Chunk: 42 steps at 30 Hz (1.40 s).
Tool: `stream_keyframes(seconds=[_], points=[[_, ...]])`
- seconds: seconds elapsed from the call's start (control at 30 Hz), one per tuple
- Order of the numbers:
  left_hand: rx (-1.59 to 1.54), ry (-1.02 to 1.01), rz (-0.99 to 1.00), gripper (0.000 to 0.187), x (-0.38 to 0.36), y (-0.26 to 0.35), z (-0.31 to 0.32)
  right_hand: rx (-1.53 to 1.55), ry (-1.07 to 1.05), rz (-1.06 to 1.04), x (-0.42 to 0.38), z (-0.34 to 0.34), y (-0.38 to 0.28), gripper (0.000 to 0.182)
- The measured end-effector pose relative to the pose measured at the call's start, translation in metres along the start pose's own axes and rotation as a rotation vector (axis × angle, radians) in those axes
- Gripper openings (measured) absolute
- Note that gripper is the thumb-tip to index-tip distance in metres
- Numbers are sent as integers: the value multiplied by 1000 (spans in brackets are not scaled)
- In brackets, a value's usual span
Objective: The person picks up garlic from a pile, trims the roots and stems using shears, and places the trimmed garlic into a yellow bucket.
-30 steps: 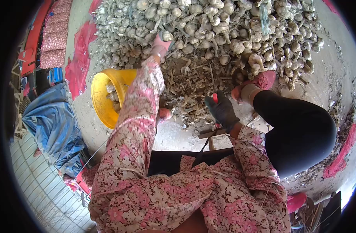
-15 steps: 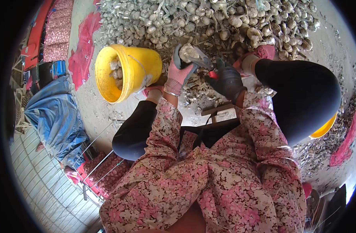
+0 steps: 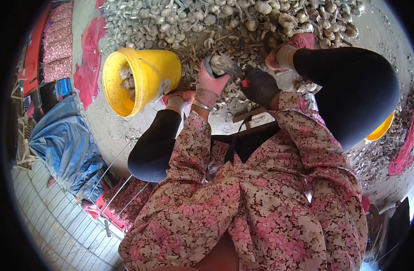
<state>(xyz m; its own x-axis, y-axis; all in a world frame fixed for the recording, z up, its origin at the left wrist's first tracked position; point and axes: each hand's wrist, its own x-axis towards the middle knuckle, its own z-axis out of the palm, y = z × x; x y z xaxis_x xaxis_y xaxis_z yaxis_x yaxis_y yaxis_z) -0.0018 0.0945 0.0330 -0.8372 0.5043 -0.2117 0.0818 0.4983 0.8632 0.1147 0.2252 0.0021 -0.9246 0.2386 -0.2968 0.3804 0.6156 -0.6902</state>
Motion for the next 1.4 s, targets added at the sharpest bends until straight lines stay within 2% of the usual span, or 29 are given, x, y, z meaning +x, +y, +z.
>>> stream_keyframes(seconds=[0.03, 0.13, 0.27, 0.37, 0.43, 0.47, 0.5, 0.57, 0.6, 0.63, 0.67, 0.7, 0.73, 0.8, 0.83, 0.87, 0.9, 0.93, 0.97, 1.03, 1.07, 1.1, 1.17, 1.2, 1.23, 1.27, 1.3, 1.37, 1.4], points=[[2, -6, -10, 70, -1, -2, 0, 5, -7, 7, 1, 3, 3, 38], [196, 24, 2, 68, -1, -22, -1, -22, -87, -29, 10, 13, 20, 24], [118, 37, -57, 66, -8, -30, -4, -91, -120, -100, 19, 11, 34, 22], [-197, -194, -59, 62, -21, -22, -6, -136, -45, -135, 31, 18, 60, 20], [-306, -237, -3, 57, -31, -23, 2, -146, -47, -14, 35, 10, 62, 21], [-627, -264, -100, 49, -36, -8, -2, -130, 51, -75, 35, 22, 76, 25], [-950, -291, -191, 41, -37, 2, -5, -138, 59, -94, 34, 23, 68, 25], [-1165, -210, -110, 15, -25, -16, -16, 93, 185, 62, 16, 28, 45, 32], [-1401, -190, -49, 18, -21, -21, -21, 267, -42, 136, 5, 7, 22, 42], [-1636, -172, 15, 23, -19, -22, -24, 264, -37, 123, -8, 6, 7, 42], [-1636, -169, 30, 23, -21, -21, -26, 408, -98, 168, -21, 6, -6, 42], [-1734, -93, -26, 24, -24, -19, -27, 554, -162, 214, -26, 5, -12, 43], [-1827, -20, -88, 26, -27, -18, -27, 555, -158, 209, -25, 10, -11, 43], [-1843, -46, -115, 27, -36, -7, -19, 617, -230, -40, -28, 16, -18, 43], [-1862, -67, -143, 27, -39, -1, -14, 624, -224, -32, -29, 16, -18, 43], [-1777, -166, -127, 27, -38, -1, -10, 707, -291, 169, -31, -6, -40, 35], [-1776, -177, -133, 27, -38, -6, -7, 785, -357, 370, -31, -20, -50, 27], [-1727, -206, -174, 25, -39, -11, -6, 782, -287, 279, -25, 4, -33, 26], [-1678, -235, -212, 24, -37, -17, -5, 781, -278, 281, -25, 15, -21, 26], [-1688, -280, -221, 24, -37, -19, -5, 734, -77, -6, -26, 24, -7, 30], [-1654, -191, -174, 26, -37, -11, -6, 719, -147, 199, -25, 11, -12, 29], [-1613, -101, -130, 28, -37, -5, -10, 723, -145, 193, -20, 9, -12, 29], [-1564, -118, 118, 34, -25, 2, -37, 1005, -244, 477, -13, 10, -11, 28], [-1698, -135, 284, 40, -19, 16, -59, 1121, -232, 525, -11, 10, -9, 26], [-2191, -182, 374, 48, -9, 25, -76, 1128, -225, 526, -10, 14, -7, 26], [-2255, 1, 264, 53, -17, 65, -86, 1359, -143, 572, -9, 21, -4, 25], [-2200, 115, 183, 51, -8, 48, -99, 1585, -57, 613, -8, 29, 0, 24], [-1746, 316, -43, 44, 29, 5, -87, 1615, -73, 607, -1, 31, 10, 23], [-1410, 258, -102, 40, 50, -2, -68, 1619, -39, 719, 3, 30, 9, 23]])
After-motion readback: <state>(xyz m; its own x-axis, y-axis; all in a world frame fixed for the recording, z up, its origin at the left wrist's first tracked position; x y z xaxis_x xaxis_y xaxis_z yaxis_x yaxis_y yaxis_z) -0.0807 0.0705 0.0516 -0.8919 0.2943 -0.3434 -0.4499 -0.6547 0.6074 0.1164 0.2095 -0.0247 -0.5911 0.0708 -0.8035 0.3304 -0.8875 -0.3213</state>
